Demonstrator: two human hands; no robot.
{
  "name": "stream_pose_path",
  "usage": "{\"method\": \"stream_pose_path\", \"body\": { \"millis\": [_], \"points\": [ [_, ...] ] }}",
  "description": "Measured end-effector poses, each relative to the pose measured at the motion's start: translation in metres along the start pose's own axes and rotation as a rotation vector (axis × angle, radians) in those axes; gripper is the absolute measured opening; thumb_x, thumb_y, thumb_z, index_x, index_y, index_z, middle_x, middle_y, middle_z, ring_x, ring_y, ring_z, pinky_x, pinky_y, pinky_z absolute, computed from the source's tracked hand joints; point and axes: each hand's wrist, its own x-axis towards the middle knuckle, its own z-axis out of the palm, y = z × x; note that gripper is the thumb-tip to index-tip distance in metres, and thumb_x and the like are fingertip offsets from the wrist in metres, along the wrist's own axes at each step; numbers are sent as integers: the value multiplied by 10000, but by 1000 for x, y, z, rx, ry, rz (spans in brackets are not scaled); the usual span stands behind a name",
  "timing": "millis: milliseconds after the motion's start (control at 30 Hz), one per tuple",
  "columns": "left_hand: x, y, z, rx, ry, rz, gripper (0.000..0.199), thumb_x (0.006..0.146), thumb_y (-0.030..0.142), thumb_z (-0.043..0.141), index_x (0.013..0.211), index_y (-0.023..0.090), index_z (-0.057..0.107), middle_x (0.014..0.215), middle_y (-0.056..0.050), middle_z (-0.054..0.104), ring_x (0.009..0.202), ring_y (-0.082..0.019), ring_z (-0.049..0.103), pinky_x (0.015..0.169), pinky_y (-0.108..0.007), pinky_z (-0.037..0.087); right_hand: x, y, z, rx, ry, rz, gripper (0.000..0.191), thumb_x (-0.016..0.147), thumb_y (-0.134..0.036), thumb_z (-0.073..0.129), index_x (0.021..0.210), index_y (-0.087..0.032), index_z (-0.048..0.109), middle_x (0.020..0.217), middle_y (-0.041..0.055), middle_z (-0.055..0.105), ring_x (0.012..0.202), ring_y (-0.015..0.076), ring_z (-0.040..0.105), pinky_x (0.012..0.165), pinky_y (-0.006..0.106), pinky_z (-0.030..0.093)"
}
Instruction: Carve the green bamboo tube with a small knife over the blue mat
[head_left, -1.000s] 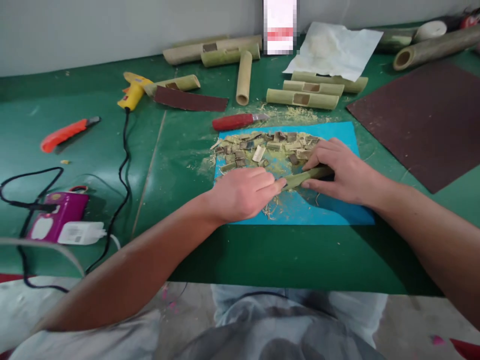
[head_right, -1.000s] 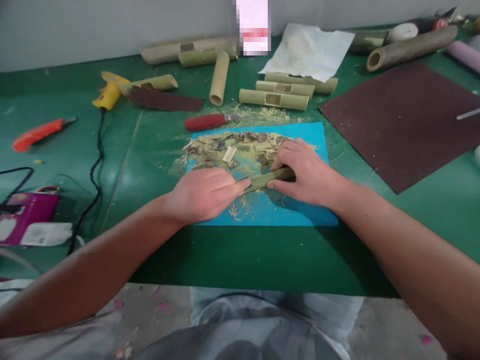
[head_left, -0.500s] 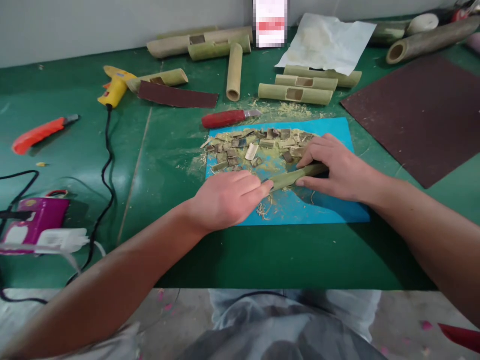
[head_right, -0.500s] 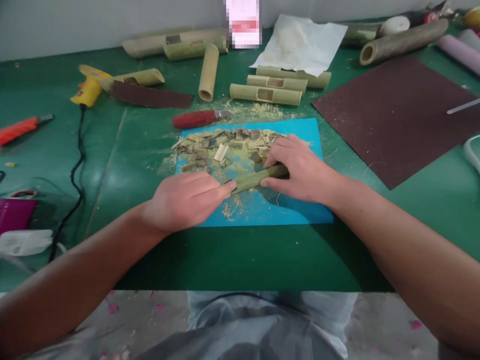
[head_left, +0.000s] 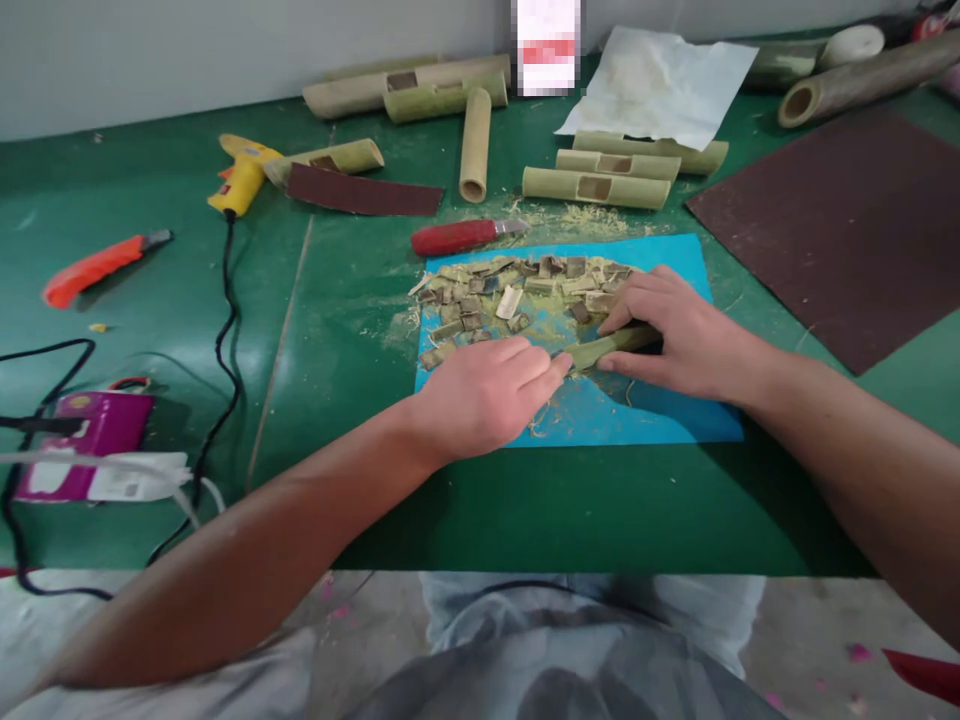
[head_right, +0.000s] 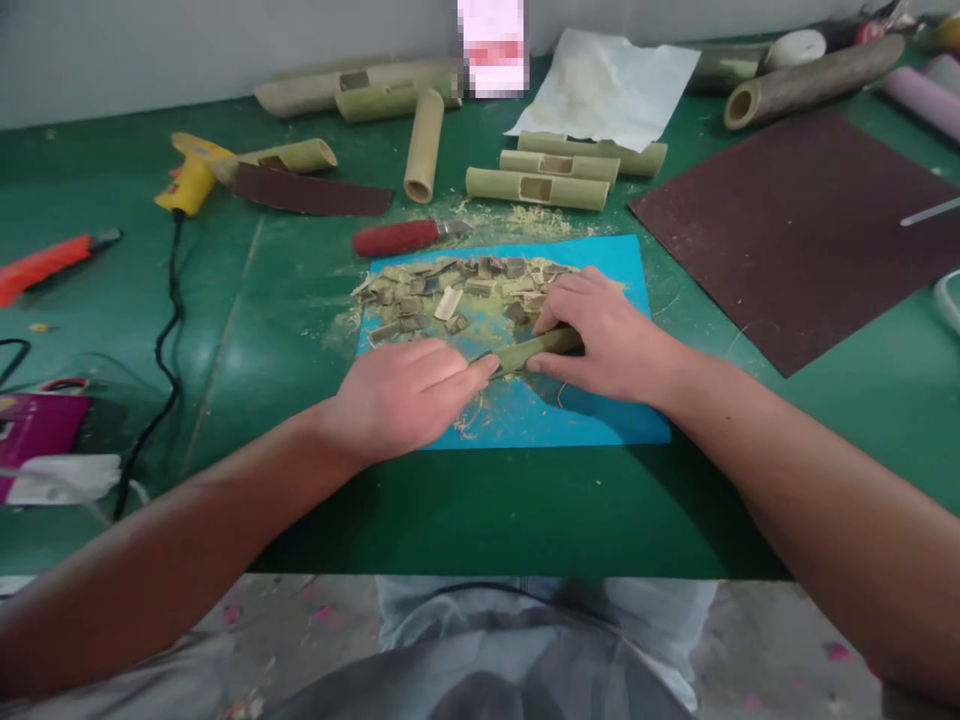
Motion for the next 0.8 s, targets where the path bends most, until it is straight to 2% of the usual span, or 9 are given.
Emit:
{"method": "stream_pose_path", "body": {
  "millis": [167, 367, 533, 667, 800],
  "points": [
    [-5, 0, -4, -10, -14, -10, 188, 1006, 105, 490, 1096, 105, 654, 642, 10, 588, 602, -145, 544, 527, -313, 370, 1, 1, -1, 2, -33, 4, 246, 818, -438, 709, 833, -267, 534, 889, 39, 605, 907, 267, 554, 819, 440, 365],
    [-2, 2, -2, 8, -9, -2, 236, 1033, 107, 419, 1104, 94, 644, 649, 1, 590, 630, -146, 558, 523, -309, 358, 1, 2, 0, 17, -15, 12, 247, 819, -464, 703, 837, -271, 550, 895, 39, 602, 908, 268, 559, 819, 439, 364],
    [-5, 2, -4, -21, -17, -37, 182, 1018, 116, 486, 1124, 113, 634, 653, 12, 597, 604, -138, 537, 526, -312, 353, 1, 1, -1, 20, -25, -1, 239, 827, -454, 693, 835, -261, 551, 904, 41, 611, 912, 264, 556, 822, 433, 354],
    [0, 2, -3, -26, -13, -7, 220, 1029, 110, 439, 1098, 80, 645, 670, -9, 598, 636, -147, 554, 527, -305, 341, 1, 0, -1, 14, -25, 6, 244, 836, -452, 692, 844, -255, 549, 886, 38, 604, 900, 255, 551, 808, 417, 346],
    [-5, 2, -5, -18, -51, -12, 218, 1029, 113, 445, 1127, 99, 639, 640, 11, 580, 614, -141, 543, 536, -304, 361, 1, 0, -1, 19, -26, -12, 236, 836, -434, 691, 843, -244, 552, 876, 34, 605, 897, 247, 546, 817, 409, 341]
  ]
}}
